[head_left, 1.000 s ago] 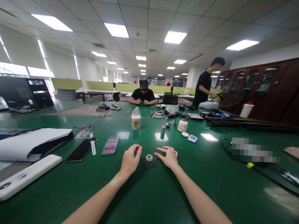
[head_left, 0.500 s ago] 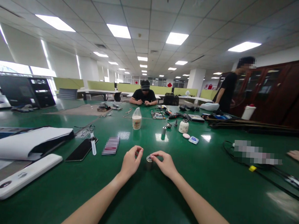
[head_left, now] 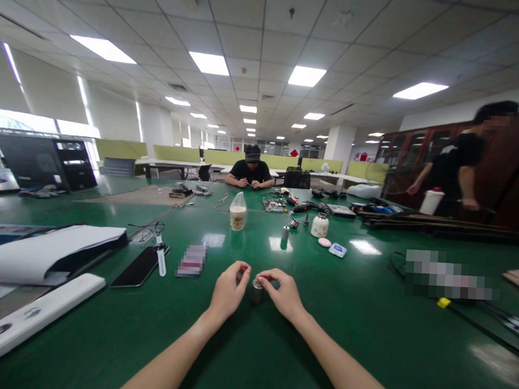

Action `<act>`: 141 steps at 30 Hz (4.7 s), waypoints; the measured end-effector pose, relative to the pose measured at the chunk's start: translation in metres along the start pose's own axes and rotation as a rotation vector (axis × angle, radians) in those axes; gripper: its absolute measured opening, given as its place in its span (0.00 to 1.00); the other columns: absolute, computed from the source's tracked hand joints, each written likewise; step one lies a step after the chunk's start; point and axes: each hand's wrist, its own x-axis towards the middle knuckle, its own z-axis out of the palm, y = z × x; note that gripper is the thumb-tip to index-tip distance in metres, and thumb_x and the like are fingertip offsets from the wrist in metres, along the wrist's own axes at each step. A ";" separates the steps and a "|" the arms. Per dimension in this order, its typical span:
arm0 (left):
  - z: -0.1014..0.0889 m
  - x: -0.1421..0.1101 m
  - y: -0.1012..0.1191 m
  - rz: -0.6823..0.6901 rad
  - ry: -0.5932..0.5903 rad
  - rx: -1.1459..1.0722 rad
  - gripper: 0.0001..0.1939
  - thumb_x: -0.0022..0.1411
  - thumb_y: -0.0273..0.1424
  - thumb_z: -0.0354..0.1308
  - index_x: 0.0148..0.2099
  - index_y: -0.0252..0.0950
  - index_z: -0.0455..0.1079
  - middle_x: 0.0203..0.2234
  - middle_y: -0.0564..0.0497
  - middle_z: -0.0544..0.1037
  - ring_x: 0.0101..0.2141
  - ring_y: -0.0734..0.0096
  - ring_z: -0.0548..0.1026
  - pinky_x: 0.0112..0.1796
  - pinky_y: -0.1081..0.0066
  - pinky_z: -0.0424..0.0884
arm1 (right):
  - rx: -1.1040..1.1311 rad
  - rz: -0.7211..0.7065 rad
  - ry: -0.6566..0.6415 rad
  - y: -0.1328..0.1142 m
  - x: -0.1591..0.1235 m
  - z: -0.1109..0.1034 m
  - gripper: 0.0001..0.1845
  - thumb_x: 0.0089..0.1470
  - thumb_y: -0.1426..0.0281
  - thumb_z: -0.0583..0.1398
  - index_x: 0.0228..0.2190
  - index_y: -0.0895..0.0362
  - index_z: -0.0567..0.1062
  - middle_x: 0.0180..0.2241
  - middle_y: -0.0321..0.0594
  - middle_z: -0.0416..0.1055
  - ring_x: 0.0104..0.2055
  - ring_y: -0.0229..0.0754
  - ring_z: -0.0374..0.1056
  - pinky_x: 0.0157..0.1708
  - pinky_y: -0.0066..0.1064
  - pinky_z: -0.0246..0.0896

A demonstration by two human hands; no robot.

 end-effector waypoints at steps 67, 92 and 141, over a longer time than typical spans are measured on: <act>0.004 -0.002 0.016 0.061 -0.132 0.050 0.12 0.63 0.36 0.52 0.40 0.39 0.76 0.36 0.50 0.80 0.36 0.67 0.76 0.40 0.70 0.68 | -0.075 0.069 0.138 0.012 0.002 -0.013 0.14 0.58 0.64 0.53 0.39 0.53 0.77 0.34 0.38 0.73 0.31 0.38 0.66 0.34 0.29 0.62; 0.003 -0.010 0.006 -0.012 -0.038 0.015 0.18 0.66 0.38 0.43 0.45 0.37 0.71 0.36 0.47 0.79 0.36 0.65 0.76 0.39 0.67 0.70 | -0.284 -0.077 -0.026 -0.001 -0.016 -0.003 0.16 0.63 0.68 0.48 0.43 0.51 0.75 0.40 0.38 0.74 0.39 0.40 0.68 0.40 0.31 0.56; 0.002 -0.007 -0.004 -0.098 0.046 -0.060 0.17 0.63 0.39 0.47 0.40 0.36 0.74 0.22 0.53 0.75 0.24 0.71 0.72 0.28 0.73 0.64 | 0.031 0.013 0.032 0.008 0.012 -0.002 0.16 0.57 0.59 0.55 0.35 0.55 0.79 0.35 0.42 0.76 0.38 0.43 0.71 0.40 0.34 0.65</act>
